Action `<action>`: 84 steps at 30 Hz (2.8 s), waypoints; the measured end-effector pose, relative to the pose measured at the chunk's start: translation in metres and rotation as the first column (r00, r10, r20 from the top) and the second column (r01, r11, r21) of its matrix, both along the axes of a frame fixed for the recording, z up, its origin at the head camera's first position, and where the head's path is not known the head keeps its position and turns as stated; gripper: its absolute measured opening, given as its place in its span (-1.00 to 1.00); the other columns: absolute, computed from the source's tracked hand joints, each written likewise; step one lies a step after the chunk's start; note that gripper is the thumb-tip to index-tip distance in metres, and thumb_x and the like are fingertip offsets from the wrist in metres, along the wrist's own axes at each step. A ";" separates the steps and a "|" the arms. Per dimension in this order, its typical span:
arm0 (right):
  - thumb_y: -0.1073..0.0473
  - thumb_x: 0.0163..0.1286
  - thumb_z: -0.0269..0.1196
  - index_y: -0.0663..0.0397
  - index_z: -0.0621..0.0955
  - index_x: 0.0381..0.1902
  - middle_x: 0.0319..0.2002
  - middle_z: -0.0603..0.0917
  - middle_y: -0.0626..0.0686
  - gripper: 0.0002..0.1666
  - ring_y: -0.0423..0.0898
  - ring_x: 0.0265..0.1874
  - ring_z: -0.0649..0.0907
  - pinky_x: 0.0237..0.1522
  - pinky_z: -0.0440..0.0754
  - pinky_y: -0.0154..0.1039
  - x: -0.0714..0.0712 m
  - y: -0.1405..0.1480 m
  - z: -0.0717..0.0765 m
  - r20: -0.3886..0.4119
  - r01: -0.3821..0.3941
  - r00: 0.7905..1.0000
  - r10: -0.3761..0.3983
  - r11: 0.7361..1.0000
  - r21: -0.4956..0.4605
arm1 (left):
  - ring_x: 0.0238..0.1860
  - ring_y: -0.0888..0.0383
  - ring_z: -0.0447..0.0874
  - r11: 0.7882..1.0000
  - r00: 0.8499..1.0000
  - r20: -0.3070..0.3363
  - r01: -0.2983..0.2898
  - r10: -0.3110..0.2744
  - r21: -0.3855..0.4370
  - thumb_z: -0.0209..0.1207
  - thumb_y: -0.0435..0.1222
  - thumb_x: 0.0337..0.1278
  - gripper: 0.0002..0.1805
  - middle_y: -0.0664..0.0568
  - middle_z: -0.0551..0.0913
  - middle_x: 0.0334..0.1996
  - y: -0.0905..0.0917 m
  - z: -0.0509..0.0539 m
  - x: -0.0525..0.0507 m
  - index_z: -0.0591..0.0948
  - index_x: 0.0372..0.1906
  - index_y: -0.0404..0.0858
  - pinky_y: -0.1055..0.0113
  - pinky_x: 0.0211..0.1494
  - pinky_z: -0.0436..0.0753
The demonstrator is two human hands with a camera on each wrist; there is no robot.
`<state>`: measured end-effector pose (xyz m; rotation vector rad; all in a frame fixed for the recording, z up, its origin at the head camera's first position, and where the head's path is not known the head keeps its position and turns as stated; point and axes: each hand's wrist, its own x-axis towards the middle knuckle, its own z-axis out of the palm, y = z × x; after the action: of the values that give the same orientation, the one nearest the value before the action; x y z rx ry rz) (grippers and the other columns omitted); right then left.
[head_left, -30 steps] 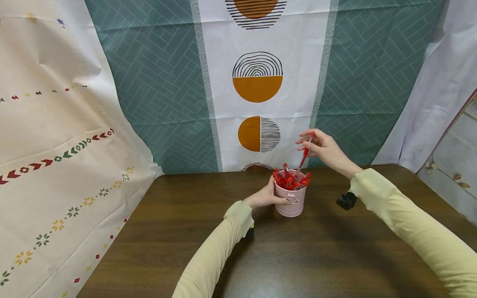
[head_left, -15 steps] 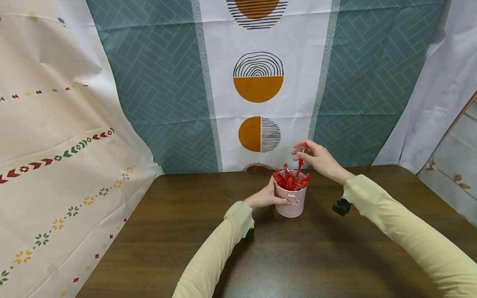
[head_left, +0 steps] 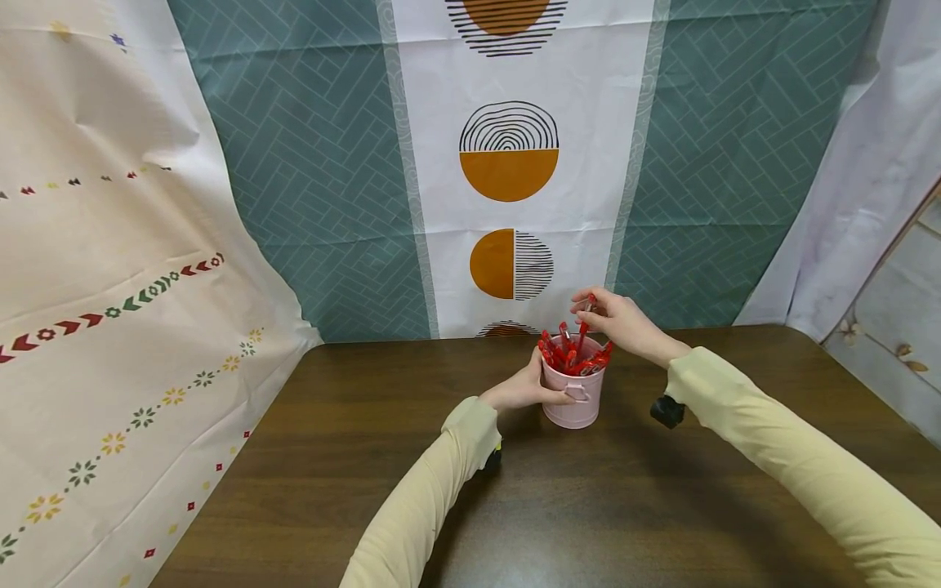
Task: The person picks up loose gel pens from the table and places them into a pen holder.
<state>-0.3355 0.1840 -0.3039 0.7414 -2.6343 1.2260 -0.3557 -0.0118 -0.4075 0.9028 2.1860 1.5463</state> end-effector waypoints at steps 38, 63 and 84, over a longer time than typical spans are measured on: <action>0.26 0.33 0.11 0.35 0.31 0.19 -0.13 0.57 0.19 -0.49 -0.05 -0.26 0.59 -0.24 0.54 -0.14 -0.003 -0.008 -0.014 -0.003 -0.090 0.995 0.099 0.921 0.379 | 0.18 0.26 0.16 1.000 1.000 0.000 0.001 -0.001 -0.017 0.32 -0.24 -0.11 -0.01 0.13 0.15 0.20 -0.001 -0.001 0.001 -0.13 0.30 -0.06 0.25 0.20 0.17; -0.02 0.41 -0.01 0.30 0.18 0.31 0.11 0.39 0.33 -0.32 0.20 0.06 0.41 -0.02 0.37 0.09 0.005 0.001 0.003 0.001 -0.060 0.998 0.063 0.941 0.334 | 0.18 0.25 0.15 1.000 1.000 -0.012 0.010 -0.010 0.001 0.31 -0.30 -0.09 0.01 0.12 0.11 0.22 0.000 0.000 -0.002 -0.17 0.32 -0.06 0.25 0.20 0.17; -0.13 0.42 -0.11 0.24 0.15 0.33 0.24 0.26 0.26 -0.29 0.19 0.17 0.28 0.12 0.14 0.15 0.014 0.034 -0.005 -0.080 0.055 0.996 -0.036 0.967 0.247 | 0.26 0.11 0.02 0.992 0.996 -0.085 -0.037 0.027 -0.120 0.31 -0.11 -0.12 0.03 0.11 0.03 0.29 -0.019 0.011 0.006 -0.13 0.37 -0.06 0.06 0.21 0.13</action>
<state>-0.3214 0.2183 -0.3092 0.7421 -2.7567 0.8466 -0.3496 -0.0303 -0.3968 0.9139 2.3354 1.3958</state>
